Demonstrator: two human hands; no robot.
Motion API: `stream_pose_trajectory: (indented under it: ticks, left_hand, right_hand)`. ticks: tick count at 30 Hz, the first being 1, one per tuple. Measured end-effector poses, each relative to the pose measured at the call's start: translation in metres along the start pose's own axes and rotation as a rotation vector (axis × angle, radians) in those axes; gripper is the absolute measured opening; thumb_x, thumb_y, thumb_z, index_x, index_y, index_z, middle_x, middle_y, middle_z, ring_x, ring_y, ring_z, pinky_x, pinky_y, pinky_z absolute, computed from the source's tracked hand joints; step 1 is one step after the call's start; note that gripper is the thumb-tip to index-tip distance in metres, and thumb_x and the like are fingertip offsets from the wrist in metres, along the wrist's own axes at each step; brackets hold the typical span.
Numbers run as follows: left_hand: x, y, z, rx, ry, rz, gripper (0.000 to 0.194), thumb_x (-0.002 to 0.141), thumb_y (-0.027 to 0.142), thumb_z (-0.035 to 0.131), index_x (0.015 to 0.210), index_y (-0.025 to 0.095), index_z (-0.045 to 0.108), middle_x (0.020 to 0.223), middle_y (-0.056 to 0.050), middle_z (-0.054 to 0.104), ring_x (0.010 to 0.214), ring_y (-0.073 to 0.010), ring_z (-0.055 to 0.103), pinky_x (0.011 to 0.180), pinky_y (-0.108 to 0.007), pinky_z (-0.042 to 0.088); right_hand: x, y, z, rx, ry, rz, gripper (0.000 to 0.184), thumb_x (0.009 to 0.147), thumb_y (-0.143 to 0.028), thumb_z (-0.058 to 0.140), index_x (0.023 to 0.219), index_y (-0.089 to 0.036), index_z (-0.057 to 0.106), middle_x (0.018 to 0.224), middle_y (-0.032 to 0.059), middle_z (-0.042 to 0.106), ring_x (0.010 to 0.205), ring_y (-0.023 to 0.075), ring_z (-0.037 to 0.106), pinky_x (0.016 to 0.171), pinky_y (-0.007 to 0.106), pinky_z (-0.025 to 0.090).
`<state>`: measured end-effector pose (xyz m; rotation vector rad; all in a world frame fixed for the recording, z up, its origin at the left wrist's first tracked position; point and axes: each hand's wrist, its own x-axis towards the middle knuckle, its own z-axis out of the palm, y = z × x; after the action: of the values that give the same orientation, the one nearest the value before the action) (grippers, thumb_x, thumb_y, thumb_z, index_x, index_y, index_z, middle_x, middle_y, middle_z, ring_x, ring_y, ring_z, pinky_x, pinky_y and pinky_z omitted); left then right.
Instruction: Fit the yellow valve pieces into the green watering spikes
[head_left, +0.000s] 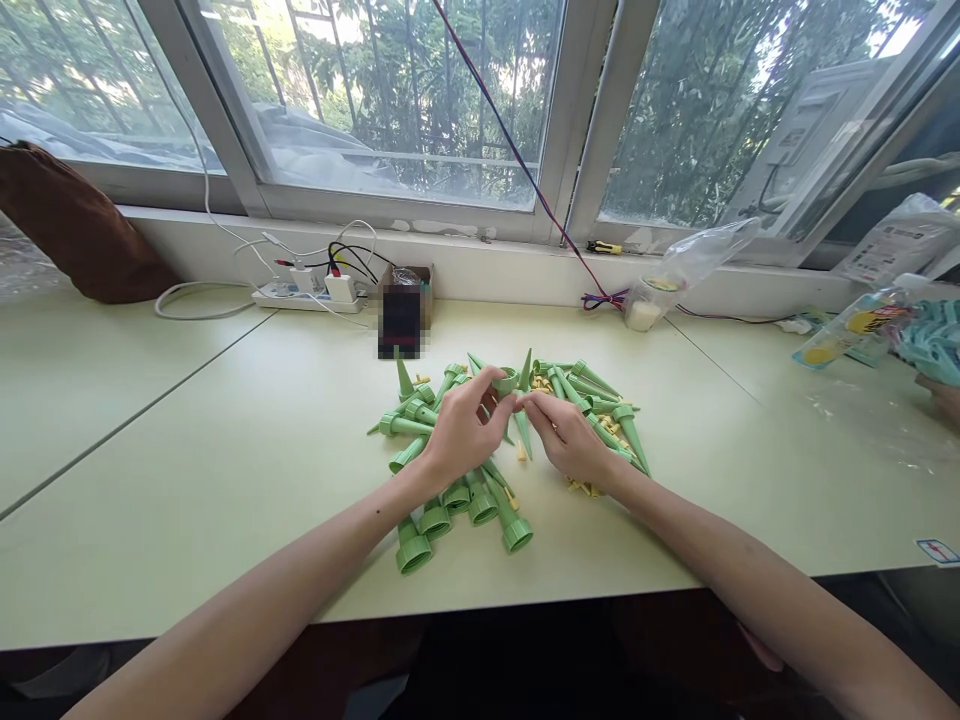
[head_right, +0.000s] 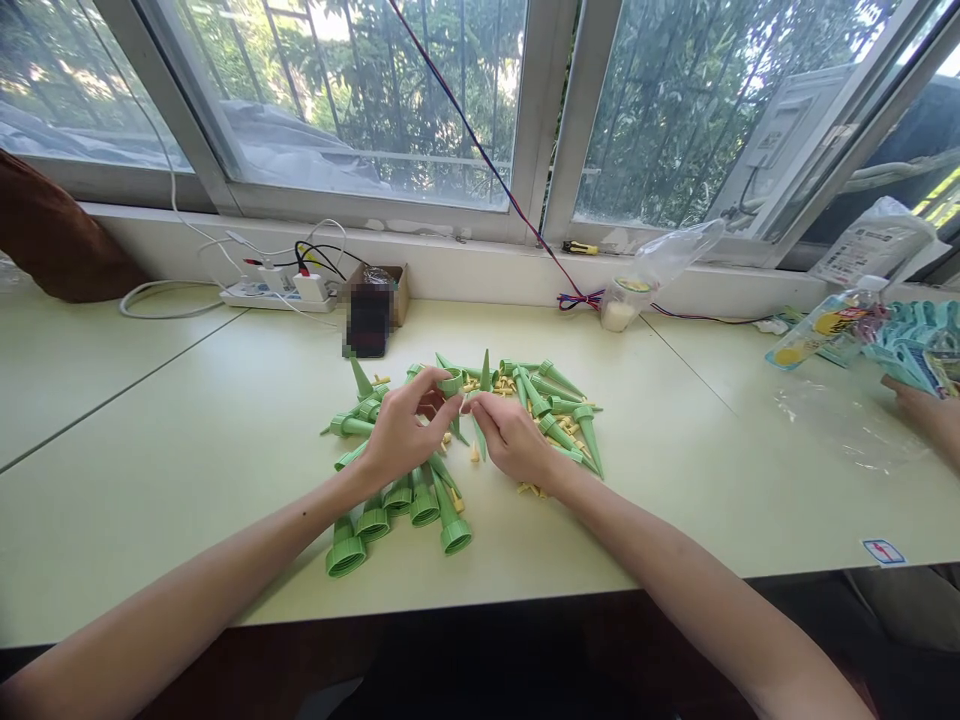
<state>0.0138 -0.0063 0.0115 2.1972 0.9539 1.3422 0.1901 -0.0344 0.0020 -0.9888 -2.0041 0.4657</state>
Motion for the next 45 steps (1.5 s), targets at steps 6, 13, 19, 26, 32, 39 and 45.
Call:
stream_pose_trajectory:
  ticks: [6,13,19,26,32,39,45]
  left_hand:
    - [0.002,0.001,-0.001,-0.002,0.117,-0.014,0.012,0.09,0.028,0.061,0.092,0.021,0.052,0.065,0.006,0.053,0.051,-0.0076,0.049,0.051,-0.02,0.042]
    - [0.002,0.002,-0.002,-0.034,0.184,-0.04,0.015,0.092,0.03,0.06,0.088,0.021,0.049,0.068,0.005,0.055,0.052,-0.0073,0.05,0.051,-0.02,0.042]
    - [0.0,-0.001,0.0,-0.044,0.159,-0.06,0.015,0.09,0.03,0.062,0.087,0.021,0.049,0.067,0.005,0.054,0.052,-0.0074,0.049,0.051,-0.02,0.043]
    - [-0.004,-0.002,0.003,-0.074,0.015,-0.025,0.018,0.089,0.031,0.062,0.081,0.019,0.051,0.058,0.006,0.048,0.048,-0.0074,0.046,0.048,-0.018,0.042]
    - [-0.004,0.003,0.003,-0.053,-0.076,0.0,0.028,0.088,0.025,0.06,0.065,0.017,0.047,0.056,0.005,0.045,0.051,-0.0067,0.045,0.049,-0.017,0.041]
    - [-0.004,0.004,0.003,-0.043,-0.074,-0.047,0.028,0.09,0.031,0.059,0.067,0.017,0.051,0.054,0.005,0.046,0.049,-0.0073,0.042,0.049,-0.018,0.04]
    - [-0.003,-0.001,0.003,-0.048,-0.044,-0.079,0.03,0.09,0.035,0.059,0.069,0.018,0.046,0.053,0.005,0.046,0.048,-0.0084,0.044,0.049,-0.02,0.039]
  right_hand:
    - [-0.002,-0.001,0.002,0.035,-0.005,-0.031,0.032,0.105,-0.032,0.033,0.124,-0.022,0.057,0.113,0.0109,0.066,0.108,0.025,0.062,0.092,0.042,0.049]
    - [-0.002,0.008,0.008,-0.017,0.082,0.019,0.038,0.104,-0.029,0.034,0.139,-0.02,0.045,0.086,0.0056,0.061,0.074,0.0202,0.059,0.073,0.035,0.049]
    - [0.001,0.016,0.005,0.076,0.242,0.121,0.02,0.102,-0.035,0.044,0.115,-0.02,0.048,0.068,-0.0017,0.058,0.053,0.0136,0.047,0.056,0.027,0.041]
    - [0.0,0.007,0.006,0.064,0.238,0.02,0.019,0.101,-0.038,0.049,0.107,-0.02,0.053,0.065,-0.0032,0.058,0.055,0.0123,0.052,0.054,0.024,0.041]
    - [0.0,0.009,0.004,0.032,0.231,-0.006,0.021,0.1,-0.039,0.051,0.109,-0.021,0.059,0.064,-0.0034,0.056,0.053,0.0116,0.049,0.053,0.023,0.04]
    - [-0.001,0.007,0.004,0.046,0.226,-0.03,0.027,0.104,-0.032,0.04,0.119,-0.022,0.059,0.073,0.0009,0.06,0.061,0.014,0.054,0.057,0.026,0.043]
    - [-0.001,0.01,0.006,0.124,0.207,-0.008,0.025,0.104,-0.032,0.041,0.122,-0.022,0.054,0.077,0.0017,0.06,0.06,0.0138,0.054,0.055,0.026,0.043]
